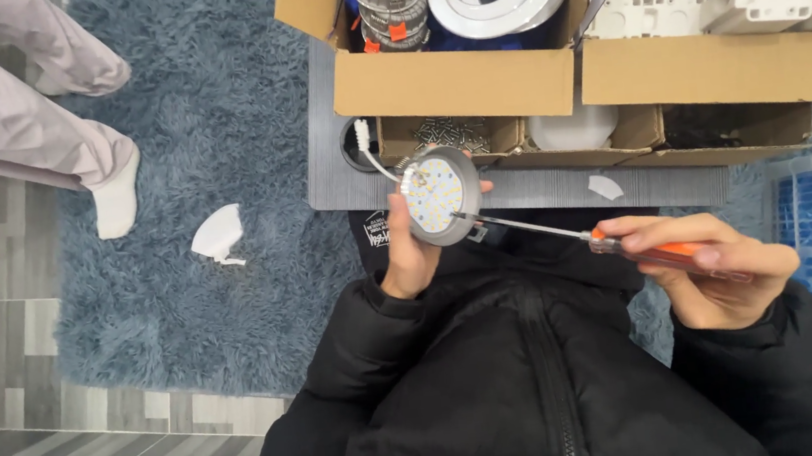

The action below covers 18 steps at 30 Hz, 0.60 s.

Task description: Disassembling a recessed LED light fixture by removing the trim, lens, and internal components using a screwdriver.

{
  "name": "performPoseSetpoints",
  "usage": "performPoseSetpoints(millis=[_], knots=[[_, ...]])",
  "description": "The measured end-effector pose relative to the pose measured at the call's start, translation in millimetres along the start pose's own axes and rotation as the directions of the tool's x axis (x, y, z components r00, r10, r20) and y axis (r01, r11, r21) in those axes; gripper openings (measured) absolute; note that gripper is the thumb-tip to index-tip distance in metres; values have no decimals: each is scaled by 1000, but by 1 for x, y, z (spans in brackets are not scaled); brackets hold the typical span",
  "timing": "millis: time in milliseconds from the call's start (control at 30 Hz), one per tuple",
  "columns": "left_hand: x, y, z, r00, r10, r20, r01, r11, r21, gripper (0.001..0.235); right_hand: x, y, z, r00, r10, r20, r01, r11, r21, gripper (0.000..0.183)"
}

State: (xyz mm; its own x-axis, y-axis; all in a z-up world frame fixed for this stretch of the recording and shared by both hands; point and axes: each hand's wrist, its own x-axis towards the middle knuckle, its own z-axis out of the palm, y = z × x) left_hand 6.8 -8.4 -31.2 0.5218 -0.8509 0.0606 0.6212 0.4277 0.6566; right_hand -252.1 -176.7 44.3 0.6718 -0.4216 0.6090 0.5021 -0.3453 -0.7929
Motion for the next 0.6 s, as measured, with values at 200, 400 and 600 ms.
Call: performPoseSetpoints(millis=[200,400,600], knots=[[-2,-3,13,997,-1,71,-2,999,32,78,35,-10,-4,997,-71,23,75,923,-378,61],[-4,-4,13,998,22,61,-24,999,27,80,24,-3,-13,1000,-9,6,11,934,-356,60],[-6,-3,13,997,26,70,-29,999,40,78,22,2,-13,995,-102,-3,91,894,-439,69]])
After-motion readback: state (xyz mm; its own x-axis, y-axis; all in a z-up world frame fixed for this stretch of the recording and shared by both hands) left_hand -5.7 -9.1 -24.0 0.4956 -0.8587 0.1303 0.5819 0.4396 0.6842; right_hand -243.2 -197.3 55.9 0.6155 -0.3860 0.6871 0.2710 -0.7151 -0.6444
